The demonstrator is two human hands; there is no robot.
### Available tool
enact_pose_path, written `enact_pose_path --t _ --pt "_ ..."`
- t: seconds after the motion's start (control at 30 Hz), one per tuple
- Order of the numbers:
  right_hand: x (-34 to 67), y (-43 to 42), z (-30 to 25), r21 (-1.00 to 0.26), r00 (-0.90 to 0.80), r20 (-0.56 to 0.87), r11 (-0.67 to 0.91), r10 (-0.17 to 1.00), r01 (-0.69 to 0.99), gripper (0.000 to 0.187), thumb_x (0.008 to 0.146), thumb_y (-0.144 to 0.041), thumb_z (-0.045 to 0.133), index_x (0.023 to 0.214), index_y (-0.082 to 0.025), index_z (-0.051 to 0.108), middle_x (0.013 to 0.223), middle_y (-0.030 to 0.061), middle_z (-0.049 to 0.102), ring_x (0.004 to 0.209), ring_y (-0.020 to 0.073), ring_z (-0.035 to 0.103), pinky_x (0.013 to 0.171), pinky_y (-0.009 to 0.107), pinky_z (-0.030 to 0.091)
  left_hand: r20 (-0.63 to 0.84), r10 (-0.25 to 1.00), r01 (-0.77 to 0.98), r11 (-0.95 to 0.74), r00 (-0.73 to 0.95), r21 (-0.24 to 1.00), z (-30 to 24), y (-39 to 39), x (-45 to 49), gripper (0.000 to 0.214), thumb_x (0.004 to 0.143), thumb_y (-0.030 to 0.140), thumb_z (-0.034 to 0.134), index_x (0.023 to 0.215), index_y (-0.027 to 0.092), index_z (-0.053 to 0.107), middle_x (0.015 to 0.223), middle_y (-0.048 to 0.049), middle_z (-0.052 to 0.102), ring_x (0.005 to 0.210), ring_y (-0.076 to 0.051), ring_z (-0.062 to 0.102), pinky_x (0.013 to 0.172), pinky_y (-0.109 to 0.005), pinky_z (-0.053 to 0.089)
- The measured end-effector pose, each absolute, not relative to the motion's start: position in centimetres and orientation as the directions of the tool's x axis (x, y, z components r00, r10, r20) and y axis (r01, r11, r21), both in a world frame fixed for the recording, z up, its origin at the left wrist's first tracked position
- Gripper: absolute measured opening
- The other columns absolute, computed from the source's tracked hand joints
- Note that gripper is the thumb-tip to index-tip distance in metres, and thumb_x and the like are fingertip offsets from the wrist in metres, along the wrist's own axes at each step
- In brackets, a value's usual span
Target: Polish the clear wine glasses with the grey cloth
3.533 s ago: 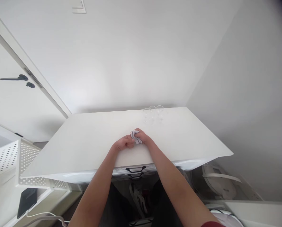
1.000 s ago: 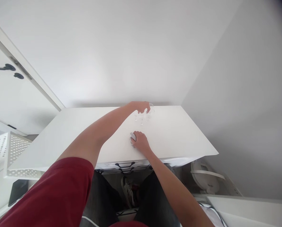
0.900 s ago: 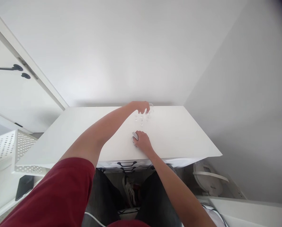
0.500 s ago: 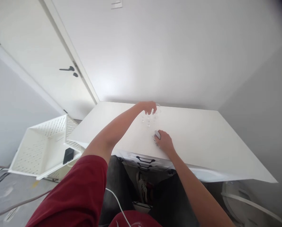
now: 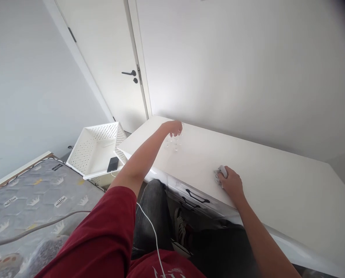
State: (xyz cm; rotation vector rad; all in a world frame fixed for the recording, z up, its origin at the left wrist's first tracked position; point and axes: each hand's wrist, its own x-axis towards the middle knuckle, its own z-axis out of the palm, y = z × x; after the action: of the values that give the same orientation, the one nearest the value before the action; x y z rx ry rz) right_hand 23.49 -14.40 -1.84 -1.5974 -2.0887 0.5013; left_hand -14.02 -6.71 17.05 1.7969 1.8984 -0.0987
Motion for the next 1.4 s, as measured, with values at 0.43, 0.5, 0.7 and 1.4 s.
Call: enact_pose_path --t 0.43,0.5,0.7,1.4 --pt "23.9 -14.4 -2.1 -0.564 -0.216 0.114 0.242 0.97 0.79 0.022 0.089 -0.041 0.052 0.075 -0.023 0.049 0.064 0.0026 0.06 0.058 0.0172 0.048 0.058 0.03 0.033 -0.369 0.87 0.842 0.446 -0.328 0.303 17.9 -11.9 -23.3 0.032 0.06 0.001 0.079 0.088 0.015 0.075 0.105 -0.0116 0.078 0.086 -0.032 0.079 0.097 -0.054 0.057" --pt "23.9 -14.5 -2.1 -0.573 -0.212 0.129 0.247 0.969 0.782 0.023 0.088 -0.04 0.053 0.074 -0.024 0.048 0.062 0.0029 0.059 0.056 0.0173 0.047 0.057 0.031 0.033 -0.308 0.866 0.769 0.495 -0.395 0.405 18.0 -12.5 -23.8 0.027 0.058 -0.003 0.078 0.078 0.014 0.073 0.098 -0.0111 0.077 0.087 -0.035 0.079 0.096 -0.058 0.057" --pt "23.8 -14.3 -2.1 -0.565 -0.197 0.141 0.242 0.97 0.789 0.02 0.086 -0.038 0.054 0.074 -0.024 0.048 0.063 0.0037 0.06 0.056 0.0177 0.048 0.056 0.031 0.034 -0.206 0.862 0.656 0.489 -0.462 0.574 17.9 -12.9 -23.6 0.024 0.059 -0.001 0.082 0.07 0.015 0.068 0.099 -0.0153 0.074 0.101 -0.041 0.077 0.088 -0.056 0.06" --pt "23.7 -14.4 -2.0 -0.565 -0.208 0.138 0.25 0.968 0.787 0.025 0.089 -0.042 0.051 0.074 -0.024 0.044 0.061 -0.0002 0.056 0.057 0.0166 0.048 0.058 0.029 0.034 -0.231 0.838 0.502 0.492 -0.494 0.711 19.3 -13.4 -23.1 0.033 0.052 0.006 0.09 0.079 0.018 0.076 0.101 -0.0126 0.076 0.113 -0.039 0.071 0.095 -0.048 0.057"
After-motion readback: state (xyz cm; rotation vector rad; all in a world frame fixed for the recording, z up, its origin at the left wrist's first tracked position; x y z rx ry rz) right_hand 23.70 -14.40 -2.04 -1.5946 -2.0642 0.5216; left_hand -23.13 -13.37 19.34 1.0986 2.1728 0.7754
